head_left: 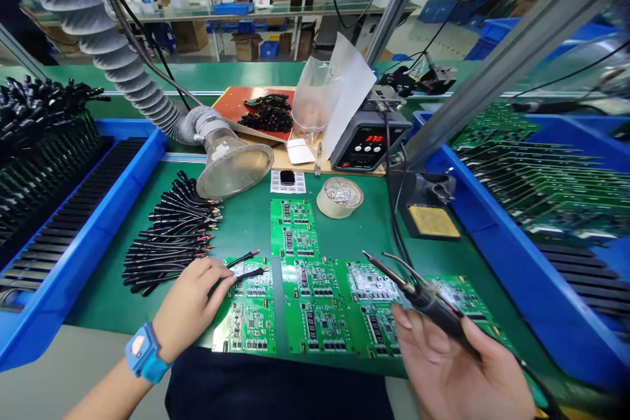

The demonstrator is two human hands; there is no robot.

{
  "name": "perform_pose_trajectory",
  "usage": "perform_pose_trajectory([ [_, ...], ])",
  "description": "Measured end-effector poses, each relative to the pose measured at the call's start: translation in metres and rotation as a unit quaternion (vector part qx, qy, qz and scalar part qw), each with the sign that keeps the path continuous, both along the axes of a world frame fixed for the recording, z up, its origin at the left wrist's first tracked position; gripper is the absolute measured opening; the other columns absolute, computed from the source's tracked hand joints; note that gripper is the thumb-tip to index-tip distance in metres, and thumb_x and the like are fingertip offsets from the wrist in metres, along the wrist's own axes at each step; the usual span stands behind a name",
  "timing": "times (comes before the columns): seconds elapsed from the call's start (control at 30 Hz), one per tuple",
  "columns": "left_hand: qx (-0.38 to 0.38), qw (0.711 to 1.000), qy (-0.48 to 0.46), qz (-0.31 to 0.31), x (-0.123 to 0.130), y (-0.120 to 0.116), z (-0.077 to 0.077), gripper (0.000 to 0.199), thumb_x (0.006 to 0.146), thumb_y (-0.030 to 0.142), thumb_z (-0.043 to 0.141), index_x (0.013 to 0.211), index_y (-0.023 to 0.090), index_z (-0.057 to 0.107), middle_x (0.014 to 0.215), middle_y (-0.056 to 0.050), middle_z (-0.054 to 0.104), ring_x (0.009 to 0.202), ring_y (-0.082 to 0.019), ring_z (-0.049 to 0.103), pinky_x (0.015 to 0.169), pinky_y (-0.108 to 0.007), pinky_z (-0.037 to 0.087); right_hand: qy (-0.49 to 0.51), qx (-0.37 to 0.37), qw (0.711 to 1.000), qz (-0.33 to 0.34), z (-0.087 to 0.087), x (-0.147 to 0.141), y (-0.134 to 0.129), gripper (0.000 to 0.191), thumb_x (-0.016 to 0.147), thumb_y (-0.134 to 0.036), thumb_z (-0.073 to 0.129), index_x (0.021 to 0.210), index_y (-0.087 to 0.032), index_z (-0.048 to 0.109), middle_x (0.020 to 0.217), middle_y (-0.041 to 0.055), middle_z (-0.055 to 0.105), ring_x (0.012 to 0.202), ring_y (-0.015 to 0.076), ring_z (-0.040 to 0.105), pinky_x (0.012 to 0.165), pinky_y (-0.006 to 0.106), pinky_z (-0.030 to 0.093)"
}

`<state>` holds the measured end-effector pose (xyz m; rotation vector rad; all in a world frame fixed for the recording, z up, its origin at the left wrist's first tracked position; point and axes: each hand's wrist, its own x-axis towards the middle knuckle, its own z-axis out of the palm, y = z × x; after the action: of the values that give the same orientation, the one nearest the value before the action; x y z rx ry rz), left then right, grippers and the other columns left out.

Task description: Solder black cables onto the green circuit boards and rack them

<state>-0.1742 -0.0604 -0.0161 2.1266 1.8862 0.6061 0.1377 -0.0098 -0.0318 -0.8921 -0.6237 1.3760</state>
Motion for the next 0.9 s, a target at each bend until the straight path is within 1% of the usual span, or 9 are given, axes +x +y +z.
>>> perform_pose_trajectory([
  [0.13,0.004,1.0,-0.012,-0.017,0.006,0.001,0.0,0.017,0.091,0.024,0.045,0.092,0.019,0.061,0.091,-0.005,0.06,0.087,-0.018,0.055,0.08,-0.035,0.047,0.003,0.011,1.0,0.007,-0.002,0.001,-0.004,0.023,0.074,-0.031,0.05,0.055,-0.018,0.047,0.045,-0.0038,0.038,0.045,0.0098,0.044,0.062,0.035,0.049],
  [0.27,0.017,0.999,-0.02,-0.026,0.014,0.002,0.002,0.015,0.09,0.023,0.046,0.092,0.02,0.061,0.09,-0.005,0.06,0.088,-0.018,0.055,0.08,-0.035,0.047,-0.011,0.01,1.0,0.013,-0.005,0.005,-0.006,0.015,0.073,-0.034,0.052,0.064,-0.021,0.051,0.046,-0.0042,0.041,0.049,0.013,0.049,0.067,0.042,0.051],
  [0.4,0.019,0.999,-0.025,-0.029,0.019,0.001,0.007,0.015,0.09,0.022,0.046,0.093,0.02,0.06,0.091,-0.005,0.06,0.088,-0.018,0.055,0.078,-0.035,0.047,-0.015,0.029,0.999,0.032,-0.005,0.006,-0.006,0.015,0.071,-0.034,0.054,0.064,-0.021,0.051,0.046,-0.0039,0.042,0.05,0.0135,0.051,0.069,0.042,0.052],
  [0.53,0.02,0.999,-0.035,-0.029,0.018,0.001,0.01,0.015,0.09,0.022,0.046,0.093,0.021,0.061,0.089,-0.005,0.06,0.086,-0.018,0.055,0.077,-0.034,0.047,-0.02,0.026,0.999,0.024,-0.005,0.007,-0.006,0.014,0.071,-0.034,0.053,0.065,-0.021,0.052,0.046,-0.0042,0.041,0.049,0.0134,0.052,0.071,0.043,0.052],
  [0.63,0.012,0.997,-0.069,-0.021,0.019,0.0,0.012,0.016,0.089,0.024,0.047,0.092,0.022,0.062,0.089,-0.005,0.061,0.086,-0.019,0.055,0.077,-0.035,0.047,-0.02,0.022,0.999,0.02,-0.005,0.008,-0.005,0.013,0.072,-0.034,0.052,0.068,-0.021,0.052,0.046,-0.0043,0.042,0.05,0.0138,0.053,0.073,0.043,0.053],
  [0.7,-0.013,0.993,-0.118,-0.009,0.027,0.0,0.013,0.018,0.089,0.026,0.047,0.089,0.023,0.064,0.087,-0.005,0.062,0.085,-0.019,0.056,0.076,-0.034,0.047,-0.034,0.031,0.999,0.022,-0.004,0.002,-0.003,0.014,0.073,-0.034,0.05,0.068,-0.021,0.05,0.046,-0.0047,0.041,0.05,0.0134,0.053,0.072,0.043,0.052],
  [0.77,-0.074,0.977,-0.201,0.001,0.046,0.001,0.014,0.022,0.089,0.03,0.047,0.085,0.024,0.067,0.085,-0.004,0.064,0.083,-0.019,0.057,0.076,-0.033,0.047,-0.083,0.05,0.995,0.004,-0.005,-0.01,0.0,0.018,0.076,-0.037,0.048,0.068,-0.021,0.047,0.047,-0.0043,0.043,0.05,0.0135,0.052,0.068,0.042,0.052],
  [0.8,-0.113,0.961,-0.254,0.006,0.058,0.004,0.015,0.023,0.089,0.033,0.047,0.085,0.025,0.069,0.086,-0.004,0.066,0.084,-0.019,0.058,0.078,-0.032,0.048,-0.112,0.061,0.992,-0.015,-0.006,-0.019,0.001,0.019,0.076,-0.038,0.049,0.069,-0.021,0.046,0.049,-0.0039,0.047,0.051,0.0138,0.053,0.064,0.04,0.051],
  [0.9,-0.201,0.886,-0.418,0.015,0.103,0.017,0.017,0.029,0.088,0.04,0.049,0.103,0.025,0.067,0.107,-0.005,0.064,0.101,-0.019,0.057,0.093,-0.031,0.042,-0.175,0.092,0.975,-0.098,-0.016,-0.051,0.004,0.019,0.073,-0.031,0.061,0.08,-0.021,0.047,0.064,-0.0025,0.06,0.06,0.0146,0.059,0.059,0.032,0.049],
])
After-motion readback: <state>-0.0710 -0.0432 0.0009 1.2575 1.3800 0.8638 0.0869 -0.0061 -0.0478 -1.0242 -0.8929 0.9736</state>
